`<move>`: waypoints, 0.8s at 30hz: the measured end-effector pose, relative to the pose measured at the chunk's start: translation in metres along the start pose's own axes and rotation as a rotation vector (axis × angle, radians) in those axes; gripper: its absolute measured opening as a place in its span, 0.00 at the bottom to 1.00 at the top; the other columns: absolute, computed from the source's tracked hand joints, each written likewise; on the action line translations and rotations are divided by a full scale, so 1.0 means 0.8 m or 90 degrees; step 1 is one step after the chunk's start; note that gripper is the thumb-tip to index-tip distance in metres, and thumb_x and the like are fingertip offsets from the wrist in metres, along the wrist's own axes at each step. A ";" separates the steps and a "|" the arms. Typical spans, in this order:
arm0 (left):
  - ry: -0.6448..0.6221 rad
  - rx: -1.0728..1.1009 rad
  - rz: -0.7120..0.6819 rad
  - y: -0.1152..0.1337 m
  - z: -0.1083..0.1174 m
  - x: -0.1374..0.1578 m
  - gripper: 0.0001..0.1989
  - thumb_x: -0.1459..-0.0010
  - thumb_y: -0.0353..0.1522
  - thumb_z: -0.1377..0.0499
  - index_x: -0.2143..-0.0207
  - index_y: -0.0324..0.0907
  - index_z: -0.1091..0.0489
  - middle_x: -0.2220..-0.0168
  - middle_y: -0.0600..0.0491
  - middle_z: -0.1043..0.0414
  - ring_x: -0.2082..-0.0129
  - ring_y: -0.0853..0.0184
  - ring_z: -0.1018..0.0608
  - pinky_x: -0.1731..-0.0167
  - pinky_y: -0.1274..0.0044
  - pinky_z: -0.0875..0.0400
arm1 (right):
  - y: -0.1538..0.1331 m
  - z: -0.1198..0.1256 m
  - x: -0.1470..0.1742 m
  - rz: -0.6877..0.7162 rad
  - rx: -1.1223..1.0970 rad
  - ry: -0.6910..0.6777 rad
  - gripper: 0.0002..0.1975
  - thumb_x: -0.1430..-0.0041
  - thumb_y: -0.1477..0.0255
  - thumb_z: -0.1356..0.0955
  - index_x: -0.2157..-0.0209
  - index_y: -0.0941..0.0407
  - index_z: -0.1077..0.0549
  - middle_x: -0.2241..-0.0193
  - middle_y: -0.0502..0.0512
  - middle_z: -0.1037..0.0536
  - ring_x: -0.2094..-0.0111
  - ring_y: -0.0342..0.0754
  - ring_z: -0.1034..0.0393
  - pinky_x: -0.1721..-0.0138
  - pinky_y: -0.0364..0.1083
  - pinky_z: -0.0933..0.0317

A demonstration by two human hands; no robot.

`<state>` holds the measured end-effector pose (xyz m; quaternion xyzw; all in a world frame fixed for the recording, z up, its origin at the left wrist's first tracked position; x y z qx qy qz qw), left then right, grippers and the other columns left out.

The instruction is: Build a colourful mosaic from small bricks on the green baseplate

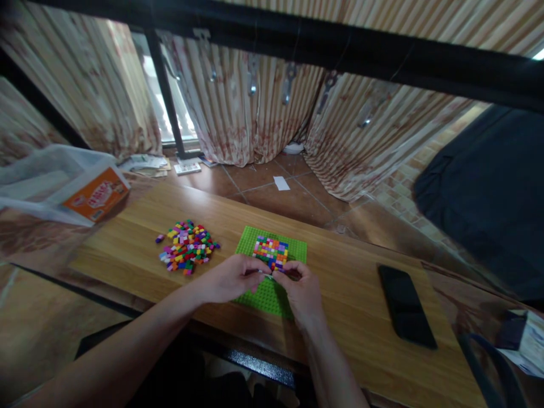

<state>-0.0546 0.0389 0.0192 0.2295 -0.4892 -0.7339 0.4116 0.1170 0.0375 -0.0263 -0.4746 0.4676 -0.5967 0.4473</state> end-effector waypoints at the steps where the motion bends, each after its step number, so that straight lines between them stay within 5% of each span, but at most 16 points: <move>1: 0.001 0.002 0.000 0.000 0.000 0.000 0.14 0.40 0.31 0.49 0.66 0.40 0.22 0.79 0.56 0.29 0.79 0.71 0.31 0.78 0.82 0.39 | 0.000 0.000 0.000 -0.004 -0.001 0.003 0.21 0.67 0.59 0.21 0.73 0.55 0.27 0.74 0.50 0.23 0.70 0.49 0.29 0.64 0.48 0.36; 11: -0.002 -0.043 -0.026 -0.007 0.006 -0.002 0.14 0.39 0.30 0.48 0.66 0.38 0.23 0.78 0.55 0.28 0.79 0.72 0.30 0.78 0.82 0.39 | 0.003 0.000 -0.004 -0.002 0.007 0.005 0.21 0.67 0.59 0.21 0.73 0.55 0.27 0.74 0.50 0.22 0.70 0.49 0.29 0.65 0.48 0.37; 14: 0.040 -0.065 -0.001 -0.016 0.034 0.000 0.14 0.40 0.31 0.48 0.65 0.38 0.22 0.78 0.56 0.28 0.79 0.72 0.30 0.77 0.82 0.39 | 0.006 0.001 -0.005 0.015 0.031 0.011 0.21 0.66 0.59 0.21 0.73 0.55 0.27 0.74 0.49 0.23 0.70 0.49 0.29 0.65 0.48 0.38; 20: 0.276 -0.284 0.132 -0.039 0.109 0.018 0.12 0.47 0.26 0.45 0.66 0.40 0.21 0.72 0.53 0.23 0.68 0.66 0.24 0.67 0.79 0.33 | 0.000 -0.002 -0.002 0.017 0.024 0.005 0.20 0.66 0.58 0.21 0.75 0.54 0.28 0.75 0.50 0.23 0.71 0.49 0.29 0.67 0.47 0.37; 24: 0.236 -0.469 0.224 -0.052 0.114 0.027 0.14 0.51 0.24 0.43 0.63 0.40 0.20 0.60 0.44 0.20 0.59 0.57 0.22 0.57 0.72 0.31 | -0.003 0.000 0.001 -0.031 -0.080 -0.023 0.20 0.67 0.59 0.20 0.76 0.54 0.28 0.75 0.49 0.23 0.71 0.47 0.29 0.68 0.46 0.36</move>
Point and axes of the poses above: each hand's wrist, its own x-axis away from the middle knuckle, its own z-axis out of the back of the hand, y = z × x, the point moved 4 cm from there along -x, towards the middle knuckle
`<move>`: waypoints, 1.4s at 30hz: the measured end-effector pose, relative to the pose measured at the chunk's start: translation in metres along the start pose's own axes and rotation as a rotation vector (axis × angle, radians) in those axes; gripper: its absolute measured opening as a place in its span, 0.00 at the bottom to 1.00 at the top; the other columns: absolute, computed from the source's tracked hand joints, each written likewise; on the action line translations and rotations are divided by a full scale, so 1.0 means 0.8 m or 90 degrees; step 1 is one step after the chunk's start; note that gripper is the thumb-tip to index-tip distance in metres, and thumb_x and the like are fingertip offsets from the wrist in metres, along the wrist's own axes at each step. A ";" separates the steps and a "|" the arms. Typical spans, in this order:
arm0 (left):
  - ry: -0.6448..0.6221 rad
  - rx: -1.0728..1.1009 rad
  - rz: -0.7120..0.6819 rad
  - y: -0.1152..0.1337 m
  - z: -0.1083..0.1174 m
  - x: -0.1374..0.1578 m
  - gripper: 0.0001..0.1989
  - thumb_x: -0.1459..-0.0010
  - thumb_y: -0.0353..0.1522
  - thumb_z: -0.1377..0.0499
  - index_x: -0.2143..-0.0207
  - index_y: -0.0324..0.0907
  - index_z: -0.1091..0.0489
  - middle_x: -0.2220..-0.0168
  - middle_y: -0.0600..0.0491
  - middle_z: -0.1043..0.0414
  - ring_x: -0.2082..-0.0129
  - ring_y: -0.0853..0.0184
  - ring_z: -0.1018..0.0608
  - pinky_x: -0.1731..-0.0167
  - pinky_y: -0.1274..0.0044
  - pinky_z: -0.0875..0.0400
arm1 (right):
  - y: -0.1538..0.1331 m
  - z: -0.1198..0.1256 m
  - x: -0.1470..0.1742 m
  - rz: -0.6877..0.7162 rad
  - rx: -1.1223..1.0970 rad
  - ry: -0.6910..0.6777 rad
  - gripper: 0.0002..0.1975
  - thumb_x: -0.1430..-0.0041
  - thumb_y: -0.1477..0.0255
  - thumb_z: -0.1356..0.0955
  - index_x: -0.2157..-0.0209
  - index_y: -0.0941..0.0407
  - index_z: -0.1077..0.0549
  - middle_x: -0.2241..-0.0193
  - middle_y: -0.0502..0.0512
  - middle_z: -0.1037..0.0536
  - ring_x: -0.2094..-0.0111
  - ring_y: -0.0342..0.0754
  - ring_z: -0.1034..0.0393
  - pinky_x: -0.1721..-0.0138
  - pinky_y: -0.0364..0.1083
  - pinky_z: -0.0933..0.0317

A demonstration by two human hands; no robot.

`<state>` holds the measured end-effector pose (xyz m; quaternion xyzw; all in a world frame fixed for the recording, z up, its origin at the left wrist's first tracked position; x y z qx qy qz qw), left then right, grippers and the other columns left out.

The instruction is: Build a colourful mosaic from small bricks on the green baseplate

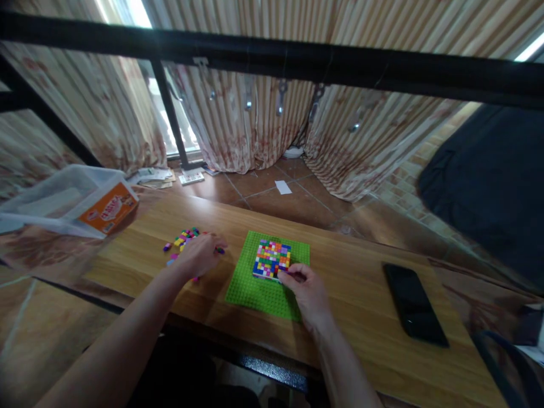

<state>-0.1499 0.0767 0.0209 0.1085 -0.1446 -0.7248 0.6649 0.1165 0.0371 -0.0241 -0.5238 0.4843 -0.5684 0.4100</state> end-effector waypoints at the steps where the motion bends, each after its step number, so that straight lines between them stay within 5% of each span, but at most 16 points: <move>1: -0.005 -0.020 -0.007 -0.001 -0.002 0.001 0.15 0.51 0.24 0.43 0.64 0.41 0.20 0.60 0.44 0.20 0.58 0.57 0.22 0.55 0.72 0.31 | -0.001 0.002 0.000 -0.009 -0.021 -0.002 0.20 0.66 0.58 0.21 0.75 0.54 0.27 0.74 0.49 0.22 0.71 0.47 0.29 0.68 0.46 0.35; 12: -0.024 -0.105 0.008 -0.004 -0.008 -0.005 0.13 0.48 0.23 0.46 0.65 0.38 0.22 0.61 0.43 0.21 0.57 0.57 0.22 0.56 0.72 0.31 | -0.010 0.021 -0.009 0.002 -0.047 0.100 0.20 0.61 0.53 0.24 0.76 0.55 0.25 0.73 0.52 0.23 0.70 0.46 0.30 0.72 0.43 0.36; 18: -0.012 0.170 -0.092 0.028 -0.001 -0.004 0.09 0.44 0.28 0.46 0.66 0.40 0.25 0.69 0.50 0.22 0.68 0.65 0.23 0.65 0.77 0.32 | -0.030 0.017 -0.002 0.142 0.069 0.122 0.15 0.51 0.57 0.27 0.74 0.55 0.24 0.77 0.50 0.25 0.72 0.45 0.33 0.70 0.44 0.37; 25: -0.103 0.584 -0.225 0.091 -0.015 0.017 0.07 0.42 0.31 0.42 0.65 0.38 0.26 0.69 0.54 0.25 0.68 0.70 0.26 0.66 0.80 0.32 | -0.052 -0.019 0.022 0.260 0.125 -0.019 0.09 0.46 0.64 0.28 0.65 0.52 0.21 0.67 0.51 0.20 0.65 0.47 0.28 0.62 0.46 0.34; 42: -0.144 0.651 -0.238 0.114 -0.021 0.027 0.06 0.43 0.31 0.40 0.67 0.36 0.27 0.72 0.55 0.29 0.72 0.73 0.30 0.69 0.81 0.36 | -0.054 -0.025 0.027 0.199 0.066 -0.088 0.05 0.49 0.65 0.27 0.71 0.52 0.20 0.72 0.48 0.20 0.68 0.46 0.28 0.63 0.45 0.35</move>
Point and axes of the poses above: each hand's wrist, its own x-axis away from the middle knuckle, its own z-axis out of the back of the hand, y = z × x, the point moved 4 cm from there along -x, towards the middle knuckle
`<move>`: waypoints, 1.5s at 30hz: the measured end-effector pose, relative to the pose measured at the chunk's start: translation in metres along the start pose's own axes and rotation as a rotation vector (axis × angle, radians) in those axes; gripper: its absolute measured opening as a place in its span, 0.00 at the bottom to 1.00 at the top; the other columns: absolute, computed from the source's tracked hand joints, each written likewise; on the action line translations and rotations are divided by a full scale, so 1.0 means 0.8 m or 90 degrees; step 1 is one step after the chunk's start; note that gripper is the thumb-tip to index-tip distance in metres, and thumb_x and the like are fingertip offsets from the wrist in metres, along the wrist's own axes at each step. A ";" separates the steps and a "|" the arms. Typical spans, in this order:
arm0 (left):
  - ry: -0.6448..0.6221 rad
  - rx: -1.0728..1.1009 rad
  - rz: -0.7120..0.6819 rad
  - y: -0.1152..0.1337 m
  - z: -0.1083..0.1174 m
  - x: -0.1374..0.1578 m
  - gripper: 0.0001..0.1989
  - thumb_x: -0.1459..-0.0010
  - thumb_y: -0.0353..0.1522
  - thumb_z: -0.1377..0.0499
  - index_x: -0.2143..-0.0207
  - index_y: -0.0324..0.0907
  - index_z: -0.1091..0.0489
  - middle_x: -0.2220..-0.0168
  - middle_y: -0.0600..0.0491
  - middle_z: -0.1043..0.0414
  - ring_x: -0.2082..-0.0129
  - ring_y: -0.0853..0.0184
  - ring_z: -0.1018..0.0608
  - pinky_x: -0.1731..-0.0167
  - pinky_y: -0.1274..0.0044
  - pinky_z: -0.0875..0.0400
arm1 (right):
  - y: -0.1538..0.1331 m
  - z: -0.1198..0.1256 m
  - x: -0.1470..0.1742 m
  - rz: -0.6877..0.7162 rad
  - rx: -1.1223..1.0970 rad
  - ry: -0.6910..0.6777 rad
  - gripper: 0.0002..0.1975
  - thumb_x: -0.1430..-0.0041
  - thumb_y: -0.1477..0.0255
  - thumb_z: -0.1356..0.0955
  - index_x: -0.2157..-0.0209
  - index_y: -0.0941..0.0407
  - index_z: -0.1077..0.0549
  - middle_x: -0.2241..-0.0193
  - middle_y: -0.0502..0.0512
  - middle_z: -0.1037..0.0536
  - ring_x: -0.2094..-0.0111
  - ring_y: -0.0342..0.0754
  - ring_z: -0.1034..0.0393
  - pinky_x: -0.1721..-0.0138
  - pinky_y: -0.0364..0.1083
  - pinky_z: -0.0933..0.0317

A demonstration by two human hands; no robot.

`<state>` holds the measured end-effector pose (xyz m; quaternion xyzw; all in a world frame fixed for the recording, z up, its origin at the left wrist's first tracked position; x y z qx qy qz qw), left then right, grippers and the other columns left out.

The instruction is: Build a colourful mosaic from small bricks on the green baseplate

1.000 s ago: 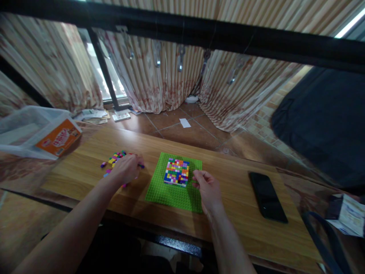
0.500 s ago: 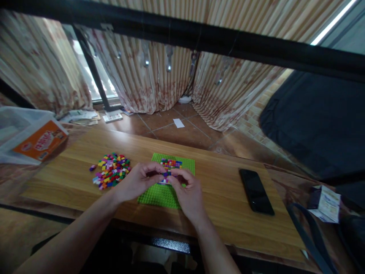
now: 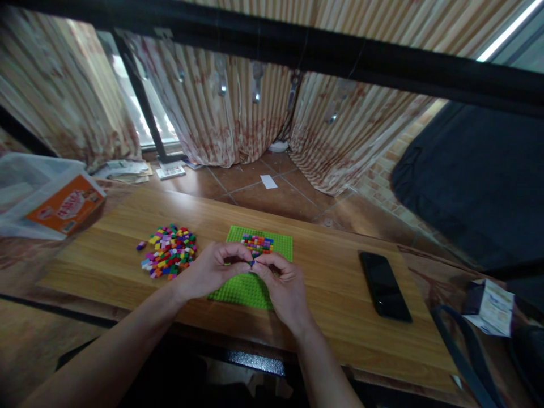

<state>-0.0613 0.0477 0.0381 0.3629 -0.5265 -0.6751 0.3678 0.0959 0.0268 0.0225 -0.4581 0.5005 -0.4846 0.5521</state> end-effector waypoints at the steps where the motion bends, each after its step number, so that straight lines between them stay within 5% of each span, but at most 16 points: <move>1: -0.001 0.005 0.002 0.001 0.000 0.000 0.05 0.43 0.31 0.40 0.68 0.36 0.27 0.73 0.56 0.30 0.72 0.73 0.30 0.69 0.81 0.36 | 0.001 0.000 0.000 -0.005 -0.010 -0.005 0.05 0.49 0.65 0.26 0.71 0.52 0.19 0.72 0.48 0.20 0.68 0.46 0.28 0.63 0.45 0.35; 15: -0.002 0.011 0.005 -0.001 0.004 0.002 0.04 0.44 0.29 0.40 0.68 0.36 0.28 0.73 0.56 0.30 0.72 0.73 0.30 0.69 0.81 0.36 | 0.007 0.010 -0.003 -0.008 -0.024 0.008 0.05 0.49 0.65 0.26 0.70 0.50 0.19 0.72 0.49 0.19 0.68 0.46 0.27 0.62 0.46 0.35; 21: -0.018 -0.057 0.043 -0.015 0.023 -0.002 0.05 0.43 0.29 0.42 0.69 0.37 0.28 0.74 0.56 0.29 0.73 0.73 0.30 0.71 0.82 0.36 | 0.003 0.025 -0.006 0.083 0.165 0.027 0.05 0.46 0.66 0.28 0.69 0.51 0.20 0.69 0.51 0.22 0.66 0.47 0.28 0.63 0.46 0.36; 30: -0.192 -0.153 0.041 -0.015 0.015 0.006 0.14 0.44 0.27 0.45 0.57 0.39 0.24 0.68 0.56 0.24 0.68 0.70 0.26 0.64 0.80 0.33 | 0.010 0.008 -0.001 0.176 0.426 -0.024 0.04 0.44 0.68 0.29 0.70 0.50 0.20 0.64 0.53 0.25 0.59 0.51 0.30 0.56 0.51 0.36; 35: -0.249 -0.193 0.041 -0.012 0.005 0.008 0.16 0.45 0.26 0.46 0.56 0.39 0.25 0.75 0.59 0.32 0.75 0.73 0.32 0.73 0.83 0.39 | 0.013 0.007 -0.002 0.163 0.419 0.004 0.02 0.45 0.70 0.29 0.71 0.51 0.22 0.62 0.54 0.26 0.58 0.51 0.30 0.54 0.52 0.35; 45: -0.236 -0.189 0.069 -0.011 -0.001 0.009 0.17 0.46 0.27 0.44 0.54 0.39 0.27 0.76 0.59 0.34 0.77 0.73 0.32 0.76 0.83 0.41 | 0.017 0.013 -0.003 0.110 0.382 0.013 0.04 0.47 0.67 0.29 0.69 0.53 0.23 0.60 0.54 0.27 0.59 0.50 0.29 0.57 0.52 0.35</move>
Point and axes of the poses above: each hand's wrist, its own x-axis away from the middle knuckle, its own z-axis out of the back of the hand, y = z × x, the point moved 4 cm from there along -x, towards the middle knuckle
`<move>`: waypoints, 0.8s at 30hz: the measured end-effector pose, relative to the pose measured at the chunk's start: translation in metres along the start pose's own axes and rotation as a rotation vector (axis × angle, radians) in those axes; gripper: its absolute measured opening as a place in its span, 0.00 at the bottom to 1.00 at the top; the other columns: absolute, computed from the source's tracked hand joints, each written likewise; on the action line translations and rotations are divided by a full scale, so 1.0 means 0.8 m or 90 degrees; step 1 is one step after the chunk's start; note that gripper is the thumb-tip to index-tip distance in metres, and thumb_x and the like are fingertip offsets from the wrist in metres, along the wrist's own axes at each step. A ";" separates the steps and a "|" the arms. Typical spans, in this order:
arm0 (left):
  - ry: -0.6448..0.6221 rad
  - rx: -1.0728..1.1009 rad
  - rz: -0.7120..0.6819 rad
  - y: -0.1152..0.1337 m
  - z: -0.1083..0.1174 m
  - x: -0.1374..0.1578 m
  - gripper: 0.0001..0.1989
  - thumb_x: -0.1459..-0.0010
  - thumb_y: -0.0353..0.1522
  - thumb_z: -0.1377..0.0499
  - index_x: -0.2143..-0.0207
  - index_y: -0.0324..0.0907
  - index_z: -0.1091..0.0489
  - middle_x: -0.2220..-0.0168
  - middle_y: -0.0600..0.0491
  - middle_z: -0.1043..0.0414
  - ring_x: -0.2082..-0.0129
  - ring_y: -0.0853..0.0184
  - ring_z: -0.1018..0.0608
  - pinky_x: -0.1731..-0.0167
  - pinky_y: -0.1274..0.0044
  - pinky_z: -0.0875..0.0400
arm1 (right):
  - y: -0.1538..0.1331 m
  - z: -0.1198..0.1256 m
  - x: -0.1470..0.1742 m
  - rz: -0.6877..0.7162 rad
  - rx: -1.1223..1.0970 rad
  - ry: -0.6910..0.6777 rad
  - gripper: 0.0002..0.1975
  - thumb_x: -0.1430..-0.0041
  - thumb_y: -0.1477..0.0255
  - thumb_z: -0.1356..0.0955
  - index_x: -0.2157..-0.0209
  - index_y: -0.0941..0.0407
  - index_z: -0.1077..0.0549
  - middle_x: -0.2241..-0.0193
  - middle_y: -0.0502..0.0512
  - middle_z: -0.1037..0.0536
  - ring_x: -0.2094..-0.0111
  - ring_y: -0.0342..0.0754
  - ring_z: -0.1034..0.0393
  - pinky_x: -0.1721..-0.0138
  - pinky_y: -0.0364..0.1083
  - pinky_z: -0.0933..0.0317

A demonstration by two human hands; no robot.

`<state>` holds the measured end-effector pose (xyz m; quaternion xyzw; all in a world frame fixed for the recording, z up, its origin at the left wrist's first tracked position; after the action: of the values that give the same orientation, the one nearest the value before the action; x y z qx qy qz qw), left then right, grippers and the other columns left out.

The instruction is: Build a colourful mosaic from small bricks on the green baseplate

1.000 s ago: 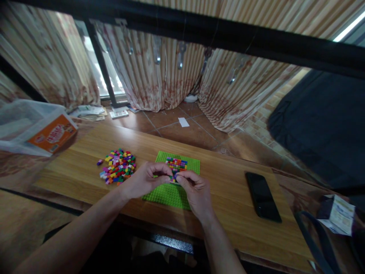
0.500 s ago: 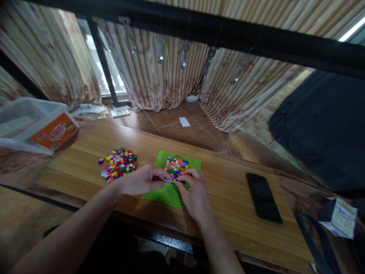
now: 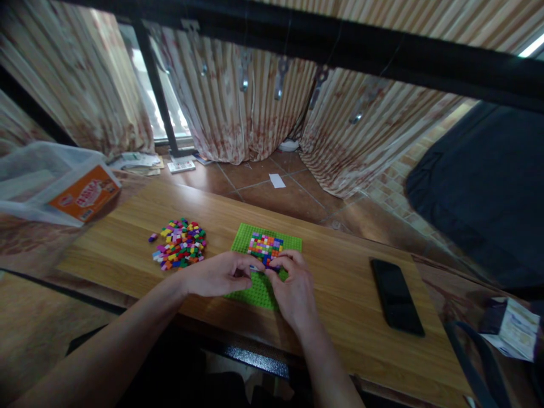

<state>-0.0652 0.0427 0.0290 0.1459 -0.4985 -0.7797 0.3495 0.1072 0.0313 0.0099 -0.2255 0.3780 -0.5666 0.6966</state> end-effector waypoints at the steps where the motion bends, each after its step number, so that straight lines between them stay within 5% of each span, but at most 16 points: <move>1: 0.000 0.006 0.002 0.000 0.000 0.000 0.17 0.46 0.27 0.44 0.54 0.39 0.27 0.77 0.59 0.34 0.77 0.73 0.33 0.77 0.83 0.41 | 0.001 0.001 0.000 -0.003 -0.004 0.000 0.05 0.47 0.67 0.29 0.69 0.53 0.23 0.59 0.54 0.27 0.59 0.51 0.29 0.57 0.52 0.35; 24: 0.017 0.041 0.006 0.004 -0.002 0.001 0.15 0.48 0.26 0.44 0.57 0.39 0.26 0.79 0.60 0.34 0.79 0.73 0.33 0.78 0.83 0.42 | 0.023 -0.008 -0.001 -0.169 -0.136 0.024 0.12 0.52 0.61 0.28 0.75 0.55 0.26 0.73 0.53 0.25 0.70 0.48 0.31 0.65 0.47 0.37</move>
<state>-0.0633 0.0404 0.0311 0.1649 -0.5192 -0.7597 0.3551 0.1135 0.0375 -0.0073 -0.3356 0.4160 -0.6146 0.5802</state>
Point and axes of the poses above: each hand's wrist, its own x-axis away from the middle knuckle, its own z-axis out of the back of the hand, y = z × x, the point moved 4 cm from there along -x, towards the middle knuckle
